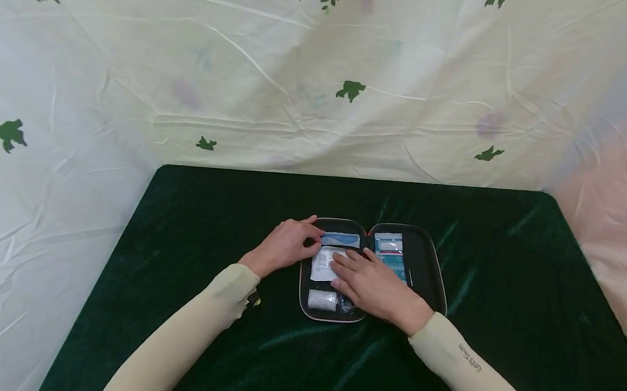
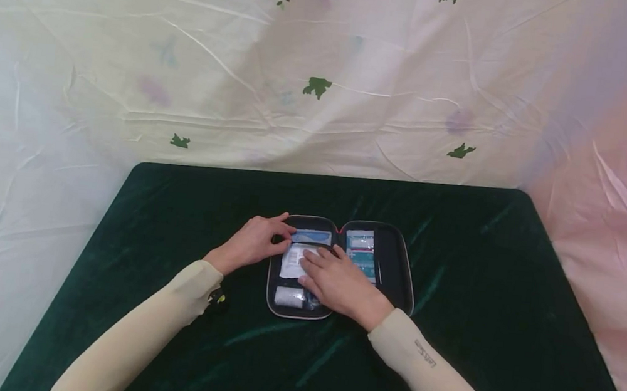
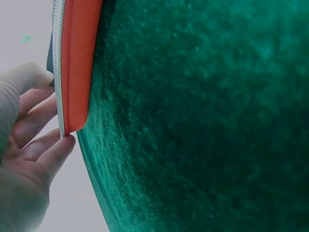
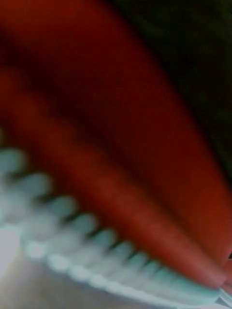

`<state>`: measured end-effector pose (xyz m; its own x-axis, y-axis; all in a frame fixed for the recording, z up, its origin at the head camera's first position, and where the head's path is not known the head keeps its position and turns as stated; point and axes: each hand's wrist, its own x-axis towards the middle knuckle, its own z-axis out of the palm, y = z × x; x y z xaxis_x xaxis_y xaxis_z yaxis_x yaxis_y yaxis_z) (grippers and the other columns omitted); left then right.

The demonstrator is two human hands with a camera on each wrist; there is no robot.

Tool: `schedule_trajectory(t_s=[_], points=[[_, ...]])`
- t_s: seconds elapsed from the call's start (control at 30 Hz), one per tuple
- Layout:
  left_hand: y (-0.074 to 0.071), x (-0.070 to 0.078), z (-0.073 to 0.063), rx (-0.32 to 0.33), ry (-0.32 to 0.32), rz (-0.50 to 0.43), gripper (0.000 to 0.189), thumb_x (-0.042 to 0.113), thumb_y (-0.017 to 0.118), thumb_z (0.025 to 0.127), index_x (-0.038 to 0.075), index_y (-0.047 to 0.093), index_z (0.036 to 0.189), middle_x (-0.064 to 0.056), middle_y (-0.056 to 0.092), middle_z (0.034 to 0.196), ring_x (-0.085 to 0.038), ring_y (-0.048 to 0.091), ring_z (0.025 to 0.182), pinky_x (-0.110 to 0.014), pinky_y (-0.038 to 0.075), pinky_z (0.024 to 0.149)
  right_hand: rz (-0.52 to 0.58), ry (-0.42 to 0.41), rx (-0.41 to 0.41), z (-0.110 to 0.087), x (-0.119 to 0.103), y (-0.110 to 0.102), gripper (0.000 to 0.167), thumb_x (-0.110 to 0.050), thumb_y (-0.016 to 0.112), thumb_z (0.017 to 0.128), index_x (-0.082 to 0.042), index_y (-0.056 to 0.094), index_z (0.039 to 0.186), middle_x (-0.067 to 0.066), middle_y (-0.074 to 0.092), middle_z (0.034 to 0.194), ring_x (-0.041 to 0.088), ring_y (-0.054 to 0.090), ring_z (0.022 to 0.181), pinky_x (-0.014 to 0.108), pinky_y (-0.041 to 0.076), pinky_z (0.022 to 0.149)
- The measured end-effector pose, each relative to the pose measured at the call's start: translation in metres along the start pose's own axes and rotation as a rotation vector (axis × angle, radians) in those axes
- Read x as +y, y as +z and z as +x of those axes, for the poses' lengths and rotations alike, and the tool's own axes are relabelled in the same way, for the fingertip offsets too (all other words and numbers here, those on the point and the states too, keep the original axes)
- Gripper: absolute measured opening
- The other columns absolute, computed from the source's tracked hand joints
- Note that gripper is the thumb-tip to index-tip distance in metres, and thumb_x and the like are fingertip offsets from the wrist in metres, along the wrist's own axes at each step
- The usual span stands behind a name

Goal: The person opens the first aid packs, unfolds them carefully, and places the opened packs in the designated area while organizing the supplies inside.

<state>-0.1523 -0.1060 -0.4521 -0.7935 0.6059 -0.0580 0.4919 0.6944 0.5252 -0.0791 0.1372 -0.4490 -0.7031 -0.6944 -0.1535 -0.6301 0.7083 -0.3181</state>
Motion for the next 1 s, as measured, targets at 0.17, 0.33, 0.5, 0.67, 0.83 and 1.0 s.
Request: schedule_trajectory(t_s=[0.17, 0.33, 0.5, 0.67, 0.83, 1.0], points=[[0.000, 0.000, 0.000, -0.002, -0.002, 0.000, 0.022, 0.023, 0.065, 0.103, 0.012, 0.076, 0.118, -0.005, 0.066, 0.139, -0.022, 0.041, 0.148, -0.042, 0.052, 0.093, -0.010, -0.013, 0.002, -0.002, 0.003, -0.002, 0.053, -0.044, 0.042, 0.111, -0.016, 0.049, 0.155, 0.005, 0.040, 0.164, 0.031, 0.034, 0.152, 0.066, 0.022, 0.120], [0.001, 0.000, -0.001, -0.004, 0.002, 0.005, 0.021, 0.022, 0.065, 0.103, 0.012, 0.076, 0.118, -0.006, 0.066, 0.139, -0.022, 0.040, 0.148, -0.045, 0.052, 0.099, 0.120, -0.051, 0.100, -0.009, 0.001, -0.012, 0.048, -0.035, 0.055, 0.108, -0.015, 0.055, 0.151, 0.008, 0.050, 0.156, 0.030, 0.046, 0.145, 0.058, 0.036, 0.116], [0.001, 0.001, -0.002, 0.000, -0.005, 0.010, 0.019, 0.022, 0.066, 0.103, 0.013, 0.077, 0.116, -0.005, 0.066, 0.140, -0.022, 0.039, 0.149, -0.051, 0.041, 0.114, 0.071, 0.008, 0.202, -0.010, 0.001, -0.023, 0.054, -0.034, 0.068, 0.101, -0.009, 0.057, 0.147, 0.014, 0.055, 0.151, 0.034, 0.051, 0.139, 0.057, 0.044, 0.110], [0.000, 0.001, -0.003, -0.005, -0.009, -0.003, 0.020, 0.022, 0.066, 0.103, 0.012, 0.076, 0.117, -0.006, 0.066, 0.140, -0.023, 0.039, 0.149, -0.050, 0.040, 0.115, 0.048, 0.169, 0.103, -0.005, 0.009, -0.027, 0.079, -0.049, 0.069, 0.098, -0.008, 0.041, 0.159, 0.013, 0.030, 0.168, 0.041, 0.024, 0.154, 0.068, 0.030, 0.115], [0.001, 0.000, -0.003, -0.001, -0.010, 0.000, 0.021, 0.022, 0.066, 0.103, 0.012, 0.077, 0.118, -0.005, 0.066, 0.139, -0.023, 0.040, 0.148, -0.046, 0.047, 0.109, 0.105, 0.252, -0.002, 0.005, 0.015, -0.029, 0.092, -0.056, 0.067, 0.097, -0.010, 0.025, 0.165, 0.009, 0.013, 0.173, 0.040, 0.009, 0.158, 0.070, 0.019, 0.118], [0.001, 0.000, -0.002, 0.001, 0.003, -0.006, 0.020, 0.022, 0.066, 0.103, 0.012, 0.077, 0.117, -0.005, 0.066, 0.139, -0.024, 0.048, 0.143, -0.040, 0.056, 0.091, 0.084, 0.298, -0.064, 0.015, 0.017, -0.028, 0.100, -0.059, 0.068, 0.095, -0.007, 0.018, 0.166, 0.012, 0.006, 0.173, 0.038, 0.007, 0.158, 0.070, 0.016, 0.119]])
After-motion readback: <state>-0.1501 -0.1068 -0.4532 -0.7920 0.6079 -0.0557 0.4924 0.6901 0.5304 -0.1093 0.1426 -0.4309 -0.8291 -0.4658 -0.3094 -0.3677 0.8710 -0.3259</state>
